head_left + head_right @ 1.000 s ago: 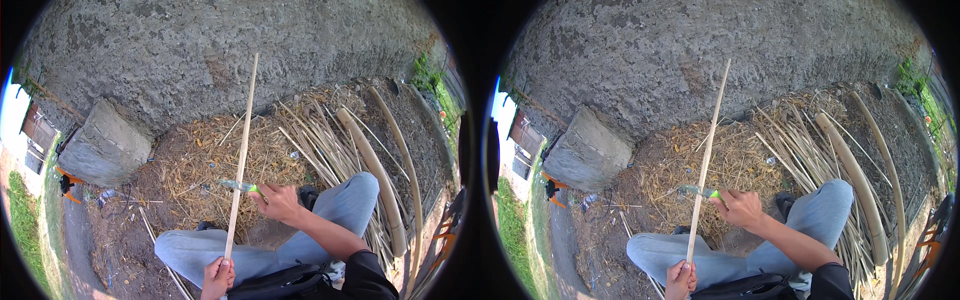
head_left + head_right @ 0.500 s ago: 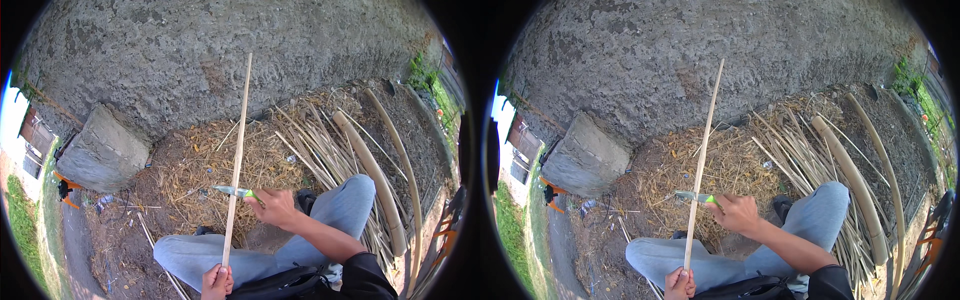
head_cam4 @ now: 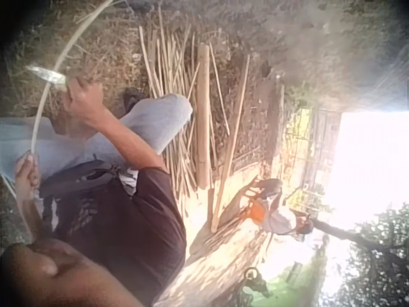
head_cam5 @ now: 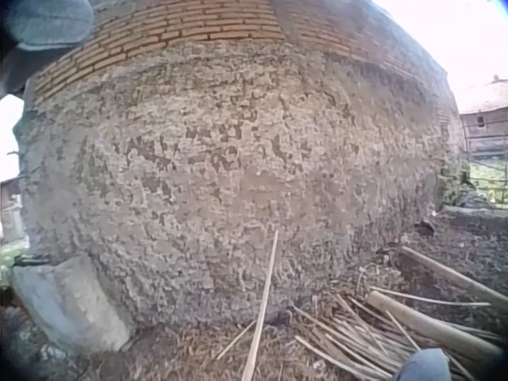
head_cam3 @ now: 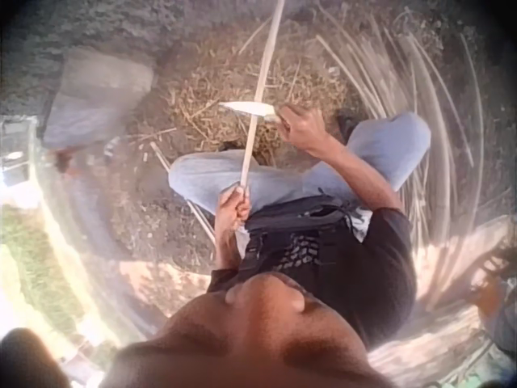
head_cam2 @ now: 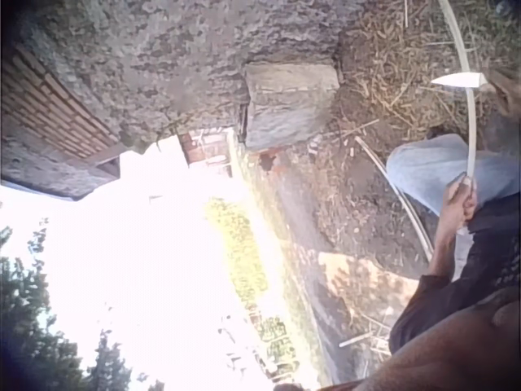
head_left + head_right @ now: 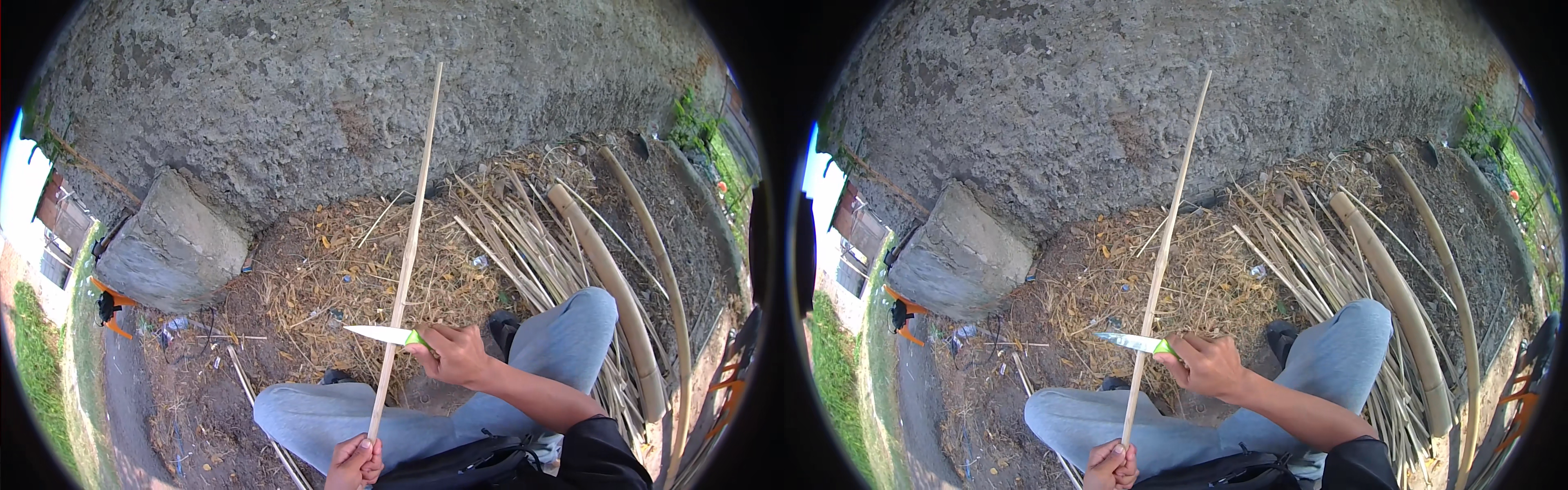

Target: The person holds a thin wooden stick and scrapes along its surface using a knife.

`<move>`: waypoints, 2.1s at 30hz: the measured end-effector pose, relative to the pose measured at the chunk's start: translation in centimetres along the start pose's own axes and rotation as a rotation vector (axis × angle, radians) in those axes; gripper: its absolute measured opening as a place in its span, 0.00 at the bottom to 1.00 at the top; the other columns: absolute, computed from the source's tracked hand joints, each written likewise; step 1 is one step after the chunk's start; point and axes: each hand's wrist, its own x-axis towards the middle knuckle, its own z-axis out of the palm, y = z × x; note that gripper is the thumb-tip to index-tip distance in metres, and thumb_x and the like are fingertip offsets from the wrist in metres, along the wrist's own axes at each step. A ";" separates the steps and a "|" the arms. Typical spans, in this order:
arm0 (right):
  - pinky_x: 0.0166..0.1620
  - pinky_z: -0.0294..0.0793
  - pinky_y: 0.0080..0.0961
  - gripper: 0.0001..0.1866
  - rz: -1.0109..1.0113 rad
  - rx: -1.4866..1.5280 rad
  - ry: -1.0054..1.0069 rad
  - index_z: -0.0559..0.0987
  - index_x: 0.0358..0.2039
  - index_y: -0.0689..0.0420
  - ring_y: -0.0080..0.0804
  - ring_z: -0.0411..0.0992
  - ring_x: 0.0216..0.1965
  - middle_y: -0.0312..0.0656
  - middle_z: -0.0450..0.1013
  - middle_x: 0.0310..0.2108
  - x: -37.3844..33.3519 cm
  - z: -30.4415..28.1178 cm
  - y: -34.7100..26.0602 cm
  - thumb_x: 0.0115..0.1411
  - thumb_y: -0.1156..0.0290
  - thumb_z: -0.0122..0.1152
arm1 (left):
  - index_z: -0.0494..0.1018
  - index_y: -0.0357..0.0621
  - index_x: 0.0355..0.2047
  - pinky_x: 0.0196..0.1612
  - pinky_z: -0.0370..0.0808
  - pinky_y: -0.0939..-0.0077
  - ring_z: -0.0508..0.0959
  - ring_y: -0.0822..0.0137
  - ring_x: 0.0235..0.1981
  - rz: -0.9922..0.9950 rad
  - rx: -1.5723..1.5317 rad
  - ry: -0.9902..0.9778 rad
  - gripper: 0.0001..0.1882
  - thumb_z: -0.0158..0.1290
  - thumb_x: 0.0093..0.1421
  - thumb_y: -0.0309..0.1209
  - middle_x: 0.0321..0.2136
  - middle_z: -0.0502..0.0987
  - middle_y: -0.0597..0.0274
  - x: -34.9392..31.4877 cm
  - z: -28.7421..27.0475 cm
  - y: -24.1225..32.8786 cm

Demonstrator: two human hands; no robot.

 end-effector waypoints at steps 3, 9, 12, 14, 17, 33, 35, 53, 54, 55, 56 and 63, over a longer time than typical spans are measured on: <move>0.12 0.64 0.31 0.14 0.050 -0.059 0.013 0.80 0.32 0.59 0.34 0.71 0.11 0.40 0.75 0.17 1.3 -0.7 1.4 0.61 0.59 0.64 | 0.68 0.45 0.31 0.12 0.52 0.85 0.57 0.80 0.10 -0.028 -0.025 -0.023 0.16 0.46 0.71 0.44 0.14 0.60 0.72 0.1 -0.3 -0.2; 0.12 0.64 0.31 0.14 0.047 -0.056 -0.002 0.80 0.32 0.59 0.33 0.71 0.11 0.38 0.74 0.17 1.3 -1.5 -0.1 0.61 0.59 0.65 | 0.68 0.45 0.30 0.11 0.51 0.84 0.56 0.80 0.10 -0.062 0.032 0.014 0.18 0.48 0.70 0.45 0.13 0.58 0.73 -0.4 -0.3 -0.3; 0.14 0.65 0.31 0.13 -0.001 -0.018 -0.031 0.81 0.32 0.61 0.35 0.71 0.12 0.40 0.74 0.18 1.3 -1.6 -0.7 0.58 0.63 0.68 | 0.68 0.45 0.30 0.11 0.51 0.84 0.56 0.80 0.10 -0.040 -0.025 -0.050 0.17 0.47 0.70 0.44 0.13 0.59 0.73 0.7 -0.3 -0.1; 0.13 0.65 0.32 0.13 0.031 -0.048 -0.072 0.80 0.32 0.58 0.34 0.72 0.12 0.38 0.73 0.16 0.7 -1.4 0.2 0.61 0.60 0.64 | 0.68 0.44 0.31 0.11 0.50 0.84 0.56 0.81 0.10 -0.014 -0.068 -0.006 0.16 0.47 0.71 0.43 0.14 0.59 0.73 1.1 -0.2 -0.2; 0.14 0.67 0.35 0.13 0.135 0.001 -0.091 0.81 0.32 0.56 0.37 0.72 0.13 0.39 0.73 0.16 0.1 -0.9 1.3 0.62 0.59 0.62 | 0.68 0.43 0.31 0.11 0.51 0.85 0.56 0.81 0.10 -0.014 -0.061 0.017 0.16 0.46 0.71 0.42 0.14 0.59 0.73 1.4 -0.5 -0.2; 0.12 0.66 0.29 0.18 -0.185 0.020 -0.190 0.78 0.29 0.55 0.33 0.71 0.11 0.36 0.71 0.16 -3.6 0.9 -2.6 0.61 0.52 0.63 | 0.66 0.38 0.34 0.15 0.49 0.82 0.53 0.81 0.13 0.248 -0.023 -0.078 0.14 0.42 0.74 0.36 0.15 0.57 0.71 6.0 1.7 -0.3; 0.12 0.65 0.30 0.17 -0.146 0.006 -0.155 0.78 0.27 0.55 0.34 0.71 0.11 0.37 0.72 0.16 -2.7 1.0 -2.2 0.62 0.54 0.63 | 0.66 0.39 0.34 0.15 0.49 0.82 0.53 0.82 0.13 0.220 -0.039 -0.057 0.14 0.41 0.74 0.36 0.15 0.57 0.71 5.7 2.2 0.2; 0.12 0.60 0.36 0.19 0.460 -0.287 -0.044 0.76 0.22 0.56 0.37 0.67 0.08 0.41 0.69 0.12 4.1 -2.8 7.7 0.65 0.57 0.59 | 0.72 0.45 0.31 0.16 0.58 0.86 0.62 0.83 0.14 0.238 0.307 0.059 0.17 0.46 0.72 0.44 0.16 0.65 0.75 1.6 -0.4 -3.1; 0.12 0.60 0.36 0.19 0.462 -0.287 -0.041 0.76 0.22 0.56 0.37 0.67 0.08 0.41 0.69 0.12 4.0 -2.6 7.5 0.65 0.57 0.59 | 0.72 0.45 0.31 0.16 0.58 0.86 0.62 0.83 0.14 0.237 0.310 0.058 0.17 0.46 0.72 0.44 0.16 0.65 0.75 1.6 -0.7 -3.1; 0.13 0.61 0.36 0.19 0.412 -0.233 0.001 0.76 0.23 0.57 0.38 0.66 0.08 0.41 0.69 0.11 3.9 -2.4 6.8 0.66 0.58 0.58 | 0.72 0.45 0.31 0.17 0.58 0.86 0.62 0.83 0.14 0.264 0.338 0.073 0.17 0.46 0.72 0.44 0.16 0.65 0.75 1.4 -0.9 -3.1; 0.14 0.61 0.37 0.18 0.353 -0.179 0.033 0.76 0.23 0.58 0.39 0.66 0.08 0.41 0.69 0.11 3.8 -2.4 5.8 0.66 0.59 0.58 | 0.72 0.44 0.31 0.17 0.59 0.86 0.62 0.83 0.15 0.290 0.354 0.092 0.18 0.46 0.72 0.44 0.16 0.66 0.75 1.1 -0.5 -3.0; 0.20 0.72 0.40 0.14 0.092 0.106 -0.424 0.73 0.41 0.63 0.47 0.74 0.19 0.46 0.73 0.24 -2.3 -0.6 -1.9 0.64 0.64 0.59 | 0.71 0.44 0.32 0.16 0.59 0.86 0.62 0.83 0.14 0.392 0.302 0.162 0.16 0.45 0.72 0.42 0.16 0.64 0.76 3.2 1.3 -0.7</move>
